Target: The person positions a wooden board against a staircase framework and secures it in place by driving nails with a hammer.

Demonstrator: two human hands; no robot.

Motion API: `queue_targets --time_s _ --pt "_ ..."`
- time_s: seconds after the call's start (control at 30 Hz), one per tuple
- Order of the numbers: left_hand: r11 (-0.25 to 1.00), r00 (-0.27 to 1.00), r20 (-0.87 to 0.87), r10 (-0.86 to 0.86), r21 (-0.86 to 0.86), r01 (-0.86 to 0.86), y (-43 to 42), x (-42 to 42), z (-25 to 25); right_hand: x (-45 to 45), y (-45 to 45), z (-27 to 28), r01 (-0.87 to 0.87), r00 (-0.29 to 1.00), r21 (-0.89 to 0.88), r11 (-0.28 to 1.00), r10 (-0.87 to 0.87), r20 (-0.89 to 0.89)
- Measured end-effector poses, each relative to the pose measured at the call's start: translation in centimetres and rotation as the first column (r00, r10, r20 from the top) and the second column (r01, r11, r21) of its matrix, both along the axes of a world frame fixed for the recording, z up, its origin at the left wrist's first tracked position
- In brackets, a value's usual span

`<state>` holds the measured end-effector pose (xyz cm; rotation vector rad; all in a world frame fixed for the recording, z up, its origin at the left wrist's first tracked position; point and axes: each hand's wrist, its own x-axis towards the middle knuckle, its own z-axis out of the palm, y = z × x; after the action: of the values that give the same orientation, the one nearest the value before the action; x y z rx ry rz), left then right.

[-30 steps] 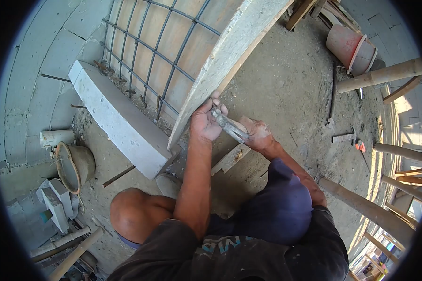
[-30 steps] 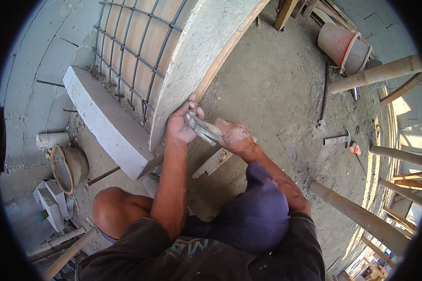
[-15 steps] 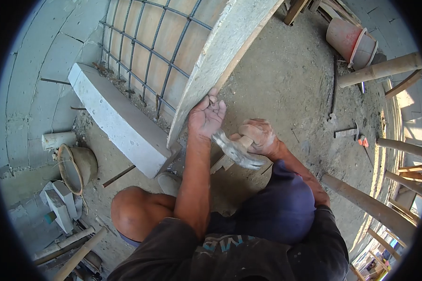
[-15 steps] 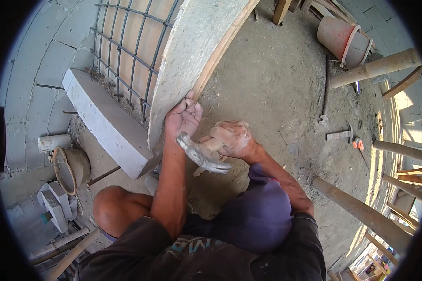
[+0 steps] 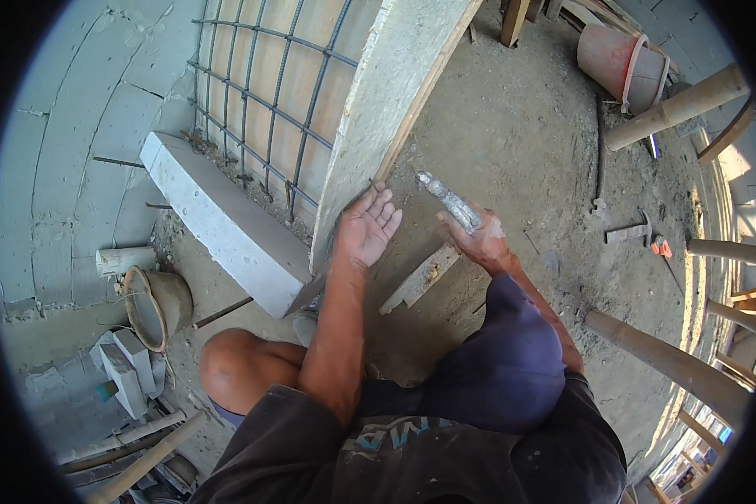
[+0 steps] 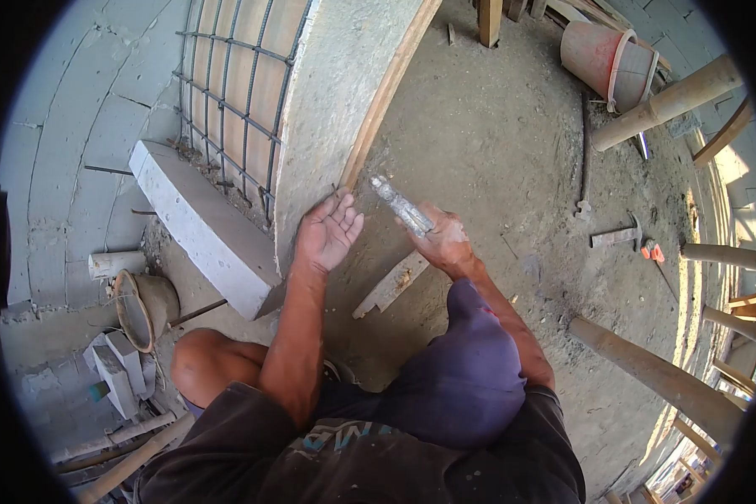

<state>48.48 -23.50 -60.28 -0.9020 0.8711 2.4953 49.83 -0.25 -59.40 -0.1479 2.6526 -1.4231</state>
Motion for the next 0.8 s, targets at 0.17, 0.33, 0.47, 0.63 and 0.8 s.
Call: queue_targets --time_s 0.17,0.33,0.47,0.63,0.8 --pt "0.555 0.932 -0.116 -0.343 -0.826 0.102 0.2 3.1 9.8 -0.1 1.3 1.5 0.184 0.975 -0.070 0.981 -0.172 0.141" --pt "0.110 0.872 -0.230 -0.432 -0.973 -0.202 -2.3 -1.4 14.8 0.7 2.7 0.6 0.242 0.957 -0.100 0.965 -0.220 0.189" --pt "-0.084 0.749 0.188 -0.635 -0.981 0.175 -1.9 -5.0 14.2 1.2 3.1 -1.2 0.247 0.958 -0.147 0.958 -0.219 0.185" --pt "0.047 0.744 0.171 -0.646 -0.964 0.262 -2.3 -5.1 13.8 2.4 4.1 -2.1 0.243 0.942 -0.136 0.960 -0.201 0.268" --pt "0.032 0.720 0.155 -0.676 -0.970 0.240 -3.0 -5.3 13.5 2.5 4.4 -2.5 0.190 0.946 -0.130 0.973 -0.146 0.291"
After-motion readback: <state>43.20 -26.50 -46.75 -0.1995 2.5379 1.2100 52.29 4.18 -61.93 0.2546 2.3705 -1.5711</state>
